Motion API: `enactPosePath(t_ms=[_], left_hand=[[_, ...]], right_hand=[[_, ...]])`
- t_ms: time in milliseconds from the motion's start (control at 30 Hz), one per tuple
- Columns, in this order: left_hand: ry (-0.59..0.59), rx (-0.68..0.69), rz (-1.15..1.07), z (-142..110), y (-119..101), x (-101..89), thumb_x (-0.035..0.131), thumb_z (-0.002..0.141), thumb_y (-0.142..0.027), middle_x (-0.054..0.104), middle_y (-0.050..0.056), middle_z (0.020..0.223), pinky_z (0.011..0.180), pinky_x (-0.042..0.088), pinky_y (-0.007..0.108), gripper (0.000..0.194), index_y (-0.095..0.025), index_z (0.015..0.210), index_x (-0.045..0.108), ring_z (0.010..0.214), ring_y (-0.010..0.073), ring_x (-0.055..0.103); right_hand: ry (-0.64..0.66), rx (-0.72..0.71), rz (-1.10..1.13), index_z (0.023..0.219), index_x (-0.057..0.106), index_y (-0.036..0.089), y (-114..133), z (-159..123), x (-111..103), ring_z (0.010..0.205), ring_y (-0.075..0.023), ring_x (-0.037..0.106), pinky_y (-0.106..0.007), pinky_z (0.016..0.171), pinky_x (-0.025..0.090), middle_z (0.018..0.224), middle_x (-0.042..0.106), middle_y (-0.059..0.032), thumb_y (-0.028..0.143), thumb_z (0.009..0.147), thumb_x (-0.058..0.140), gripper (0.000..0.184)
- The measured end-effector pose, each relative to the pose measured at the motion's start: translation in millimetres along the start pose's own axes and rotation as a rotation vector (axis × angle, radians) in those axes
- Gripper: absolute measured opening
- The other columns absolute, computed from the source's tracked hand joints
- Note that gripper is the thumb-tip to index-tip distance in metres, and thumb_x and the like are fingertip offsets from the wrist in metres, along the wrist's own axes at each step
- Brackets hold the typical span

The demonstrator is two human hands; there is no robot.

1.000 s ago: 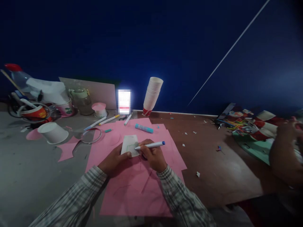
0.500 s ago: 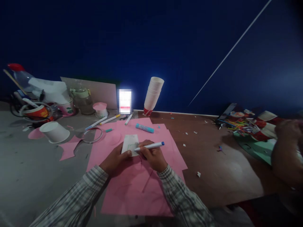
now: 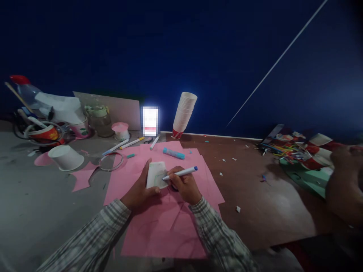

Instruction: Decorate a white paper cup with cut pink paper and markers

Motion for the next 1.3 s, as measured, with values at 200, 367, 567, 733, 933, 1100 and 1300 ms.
enactPosePath(t_ms=[200, 367, 567, 733, 933, 1100, 1300], left_hand=[[0.021, 0.0, -0.015, -2, -3, 2.8, 0.079, 0.062, -0.025, 0.047, 0.012, 0.138, 0.097, 0.043, 0.041, 0.118, -0.029, 0.15, 0.001, 0.119, 0.0338, 0.048], [0.019, 0.007, -0.038, -3, -6, 5.6, 0.079, 0.062, -0.023, 0.052, 0.01, 0.13, 0.094, 0.047, 0.042, 0.108, -0.031, 0.146, 0.012, 0.114, 0.0302, 0.053], [0.062, 0.063, -0.098, -2, -12, 9.5, 0.084, 0.058, -0.033, 0.054, 0.012, 0.127, 0.095, 0.044, 0.047, 0.109, -0.03, 0.142, 0.014, 0.111, 0.0312, 0.055], [0.094, 0.099, -0.078, -3, -10, 5.1, 0.068, 0.068, -0.064, 0.047, 0.018, 0.137, 0.098, 0.042, 0.045, 0.107, -0.023, 0.148, 0.011, 0.117, 0.0332, 0.051], [-0.03, 0.066, 0.009, -2, -4, -7.5, 0.056, 0.078, -0.064, 0.038, 0.015, 0.147, 0.11, 0.027, 0.042, 0.093, -0.02, 0.15, 0.016, 0.134, 0.0319, 0.035], [0.093, 0.066, 0.003, -1, -10, 3.0, 0.055, 0.076, -0.068, 0.059, 0.016, 0.124, 0.096, 0.042, 0.042, 0.08, -0.015, 0.135, 0.046, 0.112, 0.033, 0.053], [0.186, -0.031, -0.204, 0, 4, 9.3, 0.058, 0.081, -0.059, 0.061, 0.014, 0.123, 0.096, 0.043, 0.041, 0.064, -0.016, 0.128, 0.054, 0.112, 0.0303, 0.055]], right_hand=[[0.032, 0.115, 0.174, 0.079, 0.057, 0.017, -15, -1, 4, 0.042, -0.0069, 0.04, -0.02, 0.04, 0.031, 0.056, 0.053, 0.003, 0.044, 0.086, 0.057, 0.027], [0.058, 0.115, 0.196, 0.079, 0.057, 0.017, -17, -1, 3, 0.044, -0.0073, 0.041, -0.021, 0.042, 0.033, 0.057, 0.053, 0.0032, 0.046, 0.085, 0.058, 0.03], [0.083, 0.103, 0.238, 0.08, 0.058, 0.017, -16, 0, 3, 0.044, -0.0078, 0.042, -0.021, 0.042, 0.033, 0.057, 0.053, 0.0033, 0.046, 0.085, 0.059, 0.029], [0.087, 0.083, 0.237, 0.081, 0.058, 0.017, -13, 0, 4, 0.044, -0.0075, 0.041, -0.021, 0.043, 0.033, 0.058, 0.053, 0.0031, 0.044, 0.086, 0.058, 0.028], [0.081, 0.098, 0.214, 0.08, 0.058, 0.017, -14, -1, 4, 0.044, -0.0068, 0.041, -0.02, 0.042, 0.032, 0.059, 0.053, 0.0032, 0.045, 0.085, 0.059, 0.029], [0.076, 0.074, 0.207, 0.081, 0.058, 0.018, -15, -1, 3, 0.045, -0.0074, 0.041, -0.02, 0.042, 0.033, 0.058, 0.051, 0.0037, 0.044, 0.086, 0.058, 0.027], [0.056, 0.062, 0.193, 0.083, 0.059, 0.017, -14, 0, 1, 0.048, -0.0088, 0.045, -0.021, 0.045, 0.036, 0.061, 0.053, 0.0023, 0.044, 0.087, 0.057, 0.027]])
Point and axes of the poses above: each hand's wrist, its own z-axis towards the middle knuckle, its own x-axis out of the palm, y = z × x, the point moved 9 cm from there along z, towards the middle knuckle
